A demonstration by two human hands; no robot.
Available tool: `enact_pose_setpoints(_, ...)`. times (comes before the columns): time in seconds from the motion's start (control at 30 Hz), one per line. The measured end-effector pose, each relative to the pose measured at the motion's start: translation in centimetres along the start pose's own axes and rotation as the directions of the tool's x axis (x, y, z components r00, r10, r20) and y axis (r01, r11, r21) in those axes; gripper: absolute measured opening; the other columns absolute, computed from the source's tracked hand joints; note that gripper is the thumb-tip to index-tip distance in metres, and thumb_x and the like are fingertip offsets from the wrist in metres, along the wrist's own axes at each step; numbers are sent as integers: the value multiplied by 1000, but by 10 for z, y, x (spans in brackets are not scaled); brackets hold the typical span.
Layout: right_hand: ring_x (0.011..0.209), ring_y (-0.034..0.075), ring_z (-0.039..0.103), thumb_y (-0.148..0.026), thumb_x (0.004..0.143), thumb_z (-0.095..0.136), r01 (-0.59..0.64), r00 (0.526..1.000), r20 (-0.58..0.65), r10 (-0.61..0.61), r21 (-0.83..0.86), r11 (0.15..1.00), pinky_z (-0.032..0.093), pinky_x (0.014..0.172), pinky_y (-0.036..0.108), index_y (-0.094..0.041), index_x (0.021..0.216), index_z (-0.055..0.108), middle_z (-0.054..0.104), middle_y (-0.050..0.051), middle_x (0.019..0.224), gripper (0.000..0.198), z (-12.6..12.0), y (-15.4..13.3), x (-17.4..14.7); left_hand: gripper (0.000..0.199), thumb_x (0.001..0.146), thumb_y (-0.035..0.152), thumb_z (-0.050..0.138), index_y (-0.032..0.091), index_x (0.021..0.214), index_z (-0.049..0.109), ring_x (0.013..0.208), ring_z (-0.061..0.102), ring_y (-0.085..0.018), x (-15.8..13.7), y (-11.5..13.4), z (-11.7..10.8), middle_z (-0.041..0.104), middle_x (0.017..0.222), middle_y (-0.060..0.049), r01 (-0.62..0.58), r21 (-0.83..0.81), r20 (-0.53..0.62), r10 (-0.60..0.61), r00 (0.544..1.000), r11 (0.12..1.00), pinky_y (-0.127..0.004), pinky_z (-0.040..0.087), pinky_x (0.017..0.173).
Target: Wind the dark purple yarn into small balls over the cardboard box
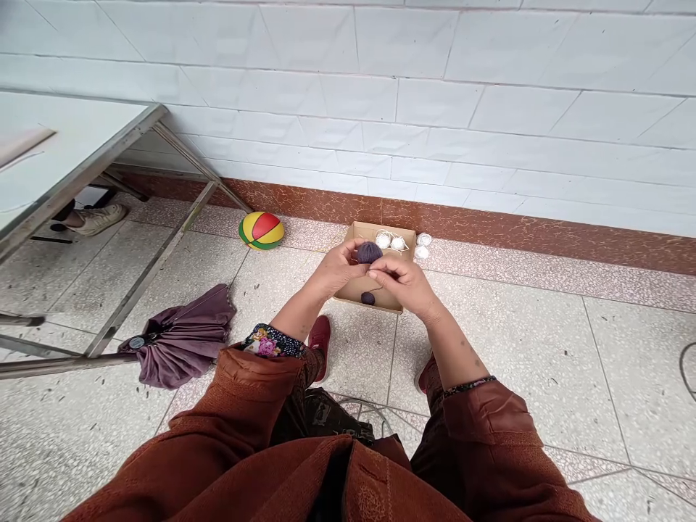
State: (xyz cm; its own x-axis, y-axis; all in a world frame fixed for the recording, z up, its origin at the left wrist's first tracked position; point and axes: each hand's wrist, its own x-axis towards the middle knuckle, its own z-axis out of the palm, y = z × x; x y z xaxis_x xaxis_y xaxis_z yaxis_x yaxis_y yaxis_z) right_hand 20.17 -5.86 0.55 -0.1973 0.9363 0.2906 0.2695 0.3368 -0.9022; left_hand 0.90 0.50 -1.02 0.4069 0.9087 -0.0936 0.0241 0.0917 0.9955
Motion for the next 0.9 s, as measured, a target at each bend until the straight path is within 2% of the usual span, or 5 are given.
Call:
enact_pose_setpoints(0.27,74,19,56,-51,100,68,-172,931,-336,141,-67,983,47,73,35,-26,87,71,65,1,81,29,-5,23,3,78,73,27,91,30,146,64,94,67,-15,-14,10,6,72,111,-3,150,-308,369,-27,929,939,-32,52,87)
enact_pose_setpoints(0.37,73,20,56,-46,100,62,-227,941,-280,189,-111,968,46,71,34,-25,86,68,64,1,78,25,0,30,2,63,78,35,91,28,138,71,87,66,-13,-15,15,5,72,118,-5,194,-412,344,-45,938,890,-30,53,82)
enact_pose_setpoints(0.6,83,24,63,-34,97,60,-119,986,-149,77,-295,948,49,78,37,-25,81,61,67,5,82,19,5,34,-1,53,79,30,85,22,130,74,91,67,-15,-10,13,4,74,124,-8,132,-437,238,-27,971,890,-33,55,88)
enact_pose_setpoints(0.8,76,20,61,-43,101,67,-10,998,60,19,-146,989,51,76,36,-26,88,72,71,3,85,22,3,12,-5,53,76,27,83,25,128,73,107,68,-20,-3,5,0,74,124,-6,-65,-182,36,73,997,981,-37,54,98)
enact_pose_setpoints(0.9,76,20,62,-51,101,68,-37,999,30,38,-28,999,51,75,36,-27,91,75,72,2,85,27,-3,-2,-4,59,72,22,83,23,130,71,105,67,-20,-3,4,-1,73,123,-7,-98,31,38,96,995,995,-38,53,98)
